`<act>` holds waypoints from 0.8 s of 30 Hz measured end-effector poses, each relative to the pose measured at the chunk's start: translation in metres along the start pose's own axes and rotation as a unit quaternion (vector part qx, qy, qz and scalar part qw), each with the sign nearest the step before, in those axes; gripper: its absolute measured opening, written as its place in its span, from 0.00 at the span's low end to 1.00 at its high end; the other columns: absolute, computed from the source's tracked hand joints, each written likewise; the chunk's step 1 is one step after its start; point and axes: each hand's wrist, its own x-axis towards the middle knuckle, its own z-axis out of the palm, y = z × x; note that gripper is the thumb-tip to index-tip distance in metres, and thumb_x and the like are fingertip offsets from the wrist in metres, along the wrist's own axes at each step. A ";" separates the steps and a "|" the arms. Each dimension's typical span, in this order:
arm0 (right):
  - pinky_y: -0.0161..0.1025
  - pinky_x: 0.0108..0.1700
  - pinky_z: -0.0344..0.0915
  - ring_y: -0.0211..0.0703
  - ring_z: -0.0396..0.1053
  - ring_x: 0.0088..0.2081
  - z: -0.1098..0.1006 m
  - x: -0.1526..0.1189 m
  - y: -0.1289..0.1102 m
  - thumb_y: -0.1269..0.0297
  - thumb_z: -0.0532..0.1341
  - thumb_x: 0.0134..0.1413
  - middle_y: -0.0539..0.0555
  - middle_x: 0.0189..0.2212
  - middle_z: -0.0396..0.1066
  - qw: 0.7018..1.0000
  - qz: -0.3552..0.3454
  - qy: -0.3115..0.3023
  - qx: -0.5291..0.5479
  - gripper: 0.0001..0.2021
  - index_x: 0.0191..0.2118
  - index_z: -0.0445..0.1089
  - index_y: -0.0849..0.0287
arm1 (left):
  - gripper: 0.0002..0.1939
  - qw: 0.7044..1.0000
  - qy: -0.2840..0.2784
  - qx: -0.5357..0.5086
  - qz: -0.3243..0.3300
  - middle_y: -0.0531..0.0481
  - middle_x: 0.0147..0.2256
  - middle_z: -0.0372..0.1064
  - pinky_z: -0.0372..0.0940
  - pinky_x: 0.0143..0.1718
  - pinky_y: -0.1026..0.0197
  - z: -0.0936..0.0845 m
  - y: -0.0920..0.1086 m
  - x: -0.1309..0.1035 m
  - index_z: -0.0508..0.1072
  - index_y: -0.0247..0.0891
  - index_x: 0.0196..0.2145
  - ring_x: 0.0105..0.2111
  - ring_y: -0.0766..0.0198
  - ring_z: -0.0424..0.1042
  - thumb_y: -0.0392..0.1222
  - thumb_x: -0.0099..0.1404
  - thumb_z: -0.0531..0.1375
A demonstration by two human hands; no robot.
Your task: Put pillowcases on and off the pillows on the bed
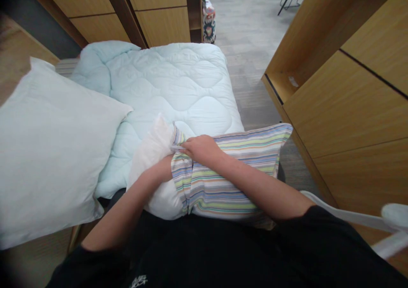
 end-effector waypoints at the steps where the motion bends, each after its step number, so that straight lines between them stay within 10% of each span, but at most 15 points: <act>1: 0.41 0.47 0.65 0.51 0.79 0.47 -0.002 -0.002 0.006 0.48 0.52 0.79 0.58 0.48 0.82 1.000 0.017 -0.002 -0.001 0.22 0.53 0.81 0.54 | 0.21 1.000 0.008 0.006 0.015 0.43 0.66 0.70 0.61 0.72 0.46 -0.009 -0.001 -0.014 0.76 0.46 0.64 0.65 0.50 0.70 0.50 0.77 0.60; 4: 0.46 0.54 0.66 0.56 0.77 0.52 -0.007 -0.013 0.018 0.51 0.55 0.77 0.62 0.52 0.80 0.999 0.047 -0.005 -0.006 0.21 0.62 0.76 0.57 | 0.22 0.993 0.119 0.018 0.003 0.48 0.67 0.70 0.58 0.74 0.46 -0.038 -0.031 -0.074 0.76 0.50 0.65 0.69 0.50 0.66 0.52 0.76 0.60; 7: 0.54 0.65 0.62 0.62 0.69 0.64 -0.015 -0.043 0.010 0.53 0.61 0.73 0.66 0.66 0.71 0.999 0.021 0.032 0.004 0.29 0.72 0.65 0.60 | 0.29 0.936 0.315 -0.009 -0.156 0.44 0.67 0.69 0.60 0.72 0.41 -0.043 -0.096 -0.131 0.74 0.46 0.64 0.68 0.45 0.67 0.59 0.70 0.63; 12: 0.56 0.74 0.51 0.58 0.61 0.71 -0.001 -0.104 -0.032 0.56 0.63 0.70 0.58 0.69 0.68 0.978 -0.202 -0.006 0.059 0.24 0.68 0.69 0.54 | 0.42 0.873 0.293 -0.218 -0.324 0.32 0.68 0.68 0.61 0.71 0.41 0.024 -0.176 -0.145 0.69 0.34 0.66 0.70 0.41 0.65 0.67 0.64 0.61; 17: 0.55 0.63 0.60 0.57 0.69 0.60 0.034 -0.099 -0.052 0.67 0.61 0.70 0.61 0.56 0.76 0.966 -0.254 -0.031 -0.031 0.10 0.52 0.76 0.59 | 0.37 0.837 0.299 -0.311 -0.338 0.31 0.66 0.70 0.67 0.67 0.47 0.060 -0.165 -0.108 0.67 0.31 0.67 0.68 0.43 0.69 0.60 0.71 0.57; 21: 0.49 0.45 0.63 0.55 0.71 0.43 0.027 -0.081 -0.050 0.59 0.65 0.66 0.62 0.38 0.77 0.979 -0.164 -0.087 -0.081 0.09 0.42 0.77 0.61 | 0.42 0.863 0.360 -0.096 -0.341 0.32 0.71 0.63 0.58 0.73 0.41 0.023 -0.131 -0.111 0.64 0.35 0.71 0.71 0.40 0.63 0.58 0.66 0.66; 24: 0.47 0.41 0.63 0.54 0.71 0.39 0.020 -0.075 -0.055 0.62 0.66 0.63 0.62 0.33 0.76 0.972 -0.186 -0.108 -0.090 0.08 0.35 0.77 0.61 | 0.38 0.933 0.321 0.075 -0.144 0.41 0.75 0.55 0.46 0.78 0.39 0.000 -0.090 -0.107 0.68 0.46 0.71 0.76 0.41 0.52 0.60 0.68 0.66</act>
